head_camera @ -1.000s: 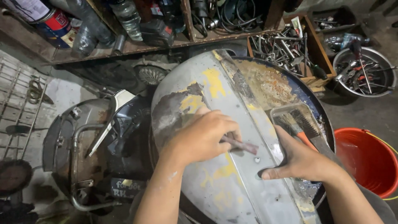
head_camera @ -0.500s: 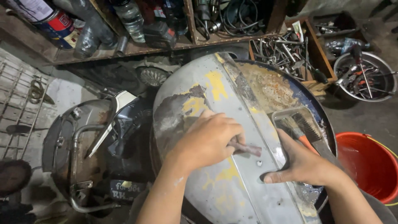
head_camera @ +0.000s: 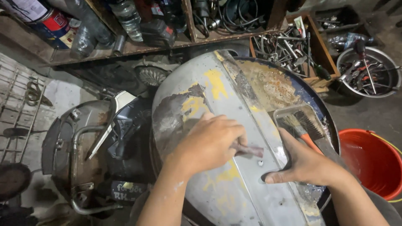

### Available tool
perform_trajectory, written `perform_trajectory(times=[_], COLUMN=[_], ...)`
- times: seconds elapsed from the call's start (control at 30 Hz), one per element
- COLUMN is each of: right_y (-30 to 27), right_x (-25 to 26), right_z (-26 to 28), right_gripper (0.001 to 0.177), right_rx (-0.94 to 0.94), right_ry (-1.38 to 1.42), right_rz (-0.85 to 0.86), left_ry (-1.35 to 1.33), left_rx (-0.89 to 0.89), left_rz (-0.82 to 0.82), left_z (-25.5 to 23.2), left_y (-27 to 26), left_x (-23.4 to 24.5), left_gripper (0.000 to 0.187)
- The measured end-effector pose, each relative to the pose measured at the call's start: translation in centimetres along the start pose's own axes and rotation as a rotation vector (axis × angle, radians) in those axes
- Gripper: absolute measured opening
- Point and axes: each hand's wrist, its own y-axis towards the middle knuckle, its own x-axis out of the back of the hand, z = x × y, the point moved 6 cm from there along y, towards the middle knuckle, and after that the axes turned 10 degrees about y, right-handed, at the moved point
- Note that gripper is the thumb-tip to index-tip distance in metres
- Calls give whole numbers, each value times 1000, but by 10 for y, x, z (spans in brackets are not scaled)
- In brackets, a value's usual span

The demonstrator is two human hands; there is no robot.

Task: The person uses a sanding block to sand the surface of a curved metal part, likely a vehicle fender, in a workshop. The person holds the part steady with one hand while sanding with the other, focusing on smoothing the surface.

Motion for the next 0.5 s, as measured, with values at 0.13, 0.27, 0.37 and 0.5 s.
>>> perform_trajectory(times=[0.13,0.27,0.37,0.5], right_y=[-2,-1,-2,-1], right_x=[-3,0,1,1], right_z=[2,-2,-6,-6], right_gripper=[138,135,136,136], right_rx=[-54,-102,-109,-52], right_ry=[35,-38,-45,-19], right_rz=[26,-21,-28,0], left_ry=[46,-18,-18,-28], left_rx=[1,5,-8,-32], left_rz=[-165,18,-56,65], left_z=[12,2,10,-1], left_y=[-2,-1,-2,0], left_x=[10,9,6,-1], left_gripper=[24,15,14,20])
